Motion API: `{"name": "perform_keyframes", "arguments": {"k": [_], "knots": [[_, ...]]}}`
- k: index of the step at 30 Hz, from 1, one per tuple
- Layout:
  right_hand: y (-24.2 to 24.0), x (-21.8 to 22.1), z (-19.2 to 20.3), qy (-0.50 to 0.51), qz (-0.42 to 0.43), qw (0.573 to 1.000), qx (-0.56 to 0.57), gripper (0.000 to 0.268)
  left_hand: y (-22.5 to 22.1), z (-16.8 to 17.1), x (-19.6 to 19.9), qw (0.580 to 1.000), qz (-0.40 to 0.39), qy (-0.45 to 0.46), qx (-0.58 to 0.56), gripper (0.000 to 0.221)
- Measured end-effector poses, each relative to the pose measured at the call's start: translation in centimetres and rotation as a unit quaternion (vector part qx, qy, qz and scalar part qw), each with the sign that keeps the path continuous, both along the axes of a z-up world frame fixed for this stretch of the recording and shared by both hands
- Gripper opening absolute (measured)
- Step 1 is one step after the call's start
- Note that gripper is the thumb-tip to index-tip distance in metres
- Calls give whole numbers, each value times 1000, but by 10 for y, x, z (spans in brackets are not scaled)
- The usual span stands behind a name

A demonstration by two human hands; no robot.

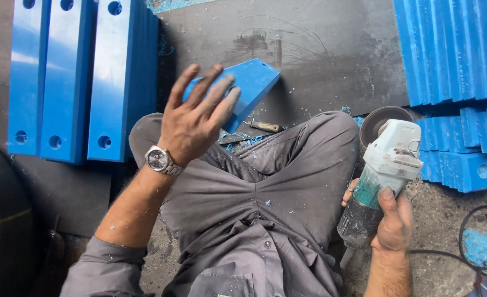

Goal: Finishing and deburring the edges of blue plastic industrial components using an angle grinder and a manual deburring tool.

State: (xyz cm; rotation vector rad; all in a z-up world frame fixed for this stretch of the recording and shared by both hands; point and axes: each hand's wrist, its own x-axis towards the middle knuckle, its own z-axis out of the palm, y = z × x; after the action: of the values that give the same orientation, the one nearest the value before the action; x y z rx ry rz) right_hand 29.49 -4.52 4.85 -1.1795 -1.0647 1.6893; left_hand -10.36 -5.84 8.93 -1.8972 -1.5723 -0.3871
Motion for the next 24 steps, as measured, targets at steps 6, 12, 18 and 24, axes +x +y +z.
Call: {"name": "perform_keyframes", "arguments": {"k": [6,12,18,24], "knots": [[8,-16,4,10,14,1000,13,77,9,-23,-14,975,-93,-154,-134,18],[21,0,-3,27,-7,1000,2,76,33,-47,-60,933,-29,-356,-48,45],[66,16,-44,34,-22,999,1,63,72,-153,-52,694,-17,-714,-91,51],[134,47,-91,3,-77,997,-26,53,86,-235,-81,619,53,-776,-104,47]]}}
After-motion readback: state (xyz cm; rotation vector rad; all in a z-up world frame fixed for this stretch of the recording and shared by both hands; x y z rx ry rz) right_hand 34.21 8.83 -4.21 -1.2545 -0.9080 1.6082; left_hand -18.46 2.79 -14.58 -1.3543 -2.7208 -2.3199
